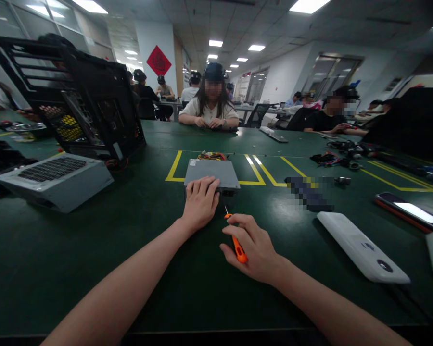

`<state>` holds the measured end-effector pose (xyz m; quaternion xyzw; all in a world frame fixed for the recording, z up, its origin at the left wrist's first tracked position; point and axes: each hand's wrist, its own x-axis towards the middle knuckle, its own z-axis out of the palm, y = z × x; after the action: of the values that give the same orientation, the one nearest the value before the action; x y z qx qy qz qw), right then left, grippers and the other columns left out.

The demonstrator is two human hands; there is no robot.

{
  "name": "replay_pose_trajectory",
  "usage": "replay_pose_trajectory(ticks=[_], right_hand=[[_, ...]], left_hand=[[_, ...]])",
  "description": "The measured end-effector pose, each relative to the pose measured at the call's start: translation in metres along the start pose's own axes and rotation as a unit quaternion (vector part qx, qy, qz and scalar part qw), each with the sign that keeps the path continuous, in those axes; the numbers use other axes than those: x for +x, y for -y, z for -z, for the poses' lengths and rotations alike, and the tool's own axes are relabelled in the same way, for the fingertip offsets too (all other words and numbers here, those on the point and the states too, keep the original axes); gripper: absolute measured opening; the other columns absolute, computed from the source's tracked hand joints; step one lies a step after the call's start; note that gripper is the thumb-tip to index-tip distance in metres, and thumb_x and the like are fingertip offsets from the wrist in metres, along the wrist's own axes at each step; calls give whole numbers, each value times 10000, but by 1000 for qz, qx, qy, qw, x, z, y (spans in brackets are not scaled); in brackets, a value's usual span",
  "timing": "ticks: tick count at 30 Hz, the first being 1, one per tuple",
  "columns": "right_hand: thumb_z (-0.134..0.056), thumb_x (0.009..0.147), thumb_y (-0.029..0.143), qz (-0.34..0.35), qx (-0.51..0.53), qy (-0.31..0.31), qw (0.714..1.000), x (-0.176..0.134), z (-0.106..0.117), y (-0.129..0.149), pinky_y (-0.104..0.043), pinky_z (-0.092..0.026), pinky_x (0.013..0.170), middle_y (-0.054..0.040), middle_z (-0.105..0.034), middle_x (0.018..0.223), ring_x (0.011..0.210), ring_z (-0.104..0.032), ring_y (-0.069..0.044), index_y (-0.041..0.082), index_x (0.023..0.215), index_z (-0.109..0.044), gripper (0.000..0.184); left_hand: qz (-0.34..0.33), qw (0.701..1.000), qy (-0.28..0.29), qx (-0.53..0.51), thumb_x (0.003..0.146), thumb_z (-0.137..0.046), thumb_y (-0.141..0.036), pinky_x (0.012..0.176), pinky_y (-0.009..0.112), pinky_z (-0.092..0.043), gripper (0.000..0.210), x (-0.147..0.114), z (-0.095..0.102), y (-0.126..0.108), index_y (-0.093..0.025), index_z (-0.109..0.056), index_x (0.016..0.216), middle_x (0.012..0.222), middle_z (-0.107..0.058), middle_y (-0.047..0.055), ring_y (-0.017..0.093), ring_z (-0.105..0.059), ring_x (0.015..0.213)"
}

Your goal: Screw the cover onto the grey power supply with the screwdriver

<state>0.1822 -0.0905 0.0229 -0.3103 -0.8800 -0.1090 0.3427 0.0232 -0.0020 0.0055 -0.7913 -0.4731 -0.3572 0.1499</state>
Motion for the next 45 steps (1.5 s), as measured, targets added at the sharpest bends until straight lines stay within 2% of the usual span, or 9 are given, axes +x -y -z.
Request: replay_pose_trajectory(ticks=[3, 7, 13, 17, 25, 28, 33, 39, 45], right_hand=[[-550, 778, 239, 7, -6, -35, 999, -1, -3, 0, -246, -495, 569, -95, -538, 918, 819, -552, -166, 165, 918, -454, 185], [-555, 763, 117, 67, -64, -28, 995, 2, -3, 4, -266, -492, 612, -74, -590, 856, 748, -547, -152, 161, 881, -494, 140], [-553, 736, 33, 81, -82, -88, 989, -1, -1, 0, -366, -504, 763, -126, -561, 1038, 988, -506, -219, 160, 1009, -469, 312], [-513, 764, 53, 100, -78, -85, 988, -2, -1, -4, -387, -510, 785, -119, -500, 1149, 1103, -463, -234, 195, 988, -483, 267], [-582, 736, 70, 124, -94, -68, 985, -2, -1, -2, -346, -514, 769, -123, -546, 1074, 1006, -494, -219, 142, 944, -525, 227], [-544, 741, 41, 106, -89, -86, 987, -1, 0, 0, -375, -511, 782, -156, -518, 1100, 1035, -491, -236, 130, 908, -493, 196], [-607, 731, 119, 78, -125, -102, 984, -2, 2, 1, -360, -516, 702, -107, -548, 1016, 929, -506, -219, 161, 898, -512, 197], [-507, 736, 7, 79, -69, -111, 988, 0, 3, 3, -384, -521, 776, -171, -445, 1115, 1072, -472, -250, 117, 985, -459, 277], [-533, 756, 63, 69, -100, -106, 987, 0, 5, 0, -369, -539, 741, -123, -485, 1061, 1013, -504, -225, 157, 942, -499, 211]], left_hand=[[-2, 1000, 3, -2, 873, -380, -262, 948, 406, -255, 339, 0, 0, 0, -197, -456, 1197, 1223, -498, 84, 232, -394, 1145], [-5, 1000, 0, -2, 875, -378, -259, 945, 404, -254, 340, -1, 0, 1, -193, -453, 1200, 1227, -498, 85, 228, -397, 1142], [-12, 1000, 1, 2, 875, -381, -256, 951, 399, -251, 343, -1, 0, 2, -192, -446, 1205, 1234, -496, 79, 225, -390, 1151], [-9, 1000, 1, 5, 875, -381, -261, 953, 397, -250, 340, -1, -1, 2, -194, -450, 1201, 1233, -496, 74, 225, -393, 1145], [-16, 1000, 3, 1, 870, -389, -265, 948, 403, -255, 354, -1, 0, 3, -196, -440, 1213, 1240, -489, 81, 229, -384, 1156], [-21, 1000, 6, -1, 864, -401, -273, 956, 403, -251, 365, -1, 0, 4, -192, -433, 1218, 1243, -484, 81, 228, -382, 1159], [-24, 1000, 7, -2, 849, -419, -266, 958, 401, -250, 380, -1, 1, 4, -190, -430, 1222, 1248, -478, 87, 235, -378, 1164], [-26, 1000, 7, -1, 832, -444, -280, 960, 402, -250, 399, -1, 2, 4, -192, -432, 1221, 1239, -482, 92, 241, -386, 1158], [-25, 1000, 5, 0, 830, -457, -289, 957, 405, -255, 397, 0, 1, 4, -204, -437, 1218, 1233, -487, 90, 243, -390, 1157]])
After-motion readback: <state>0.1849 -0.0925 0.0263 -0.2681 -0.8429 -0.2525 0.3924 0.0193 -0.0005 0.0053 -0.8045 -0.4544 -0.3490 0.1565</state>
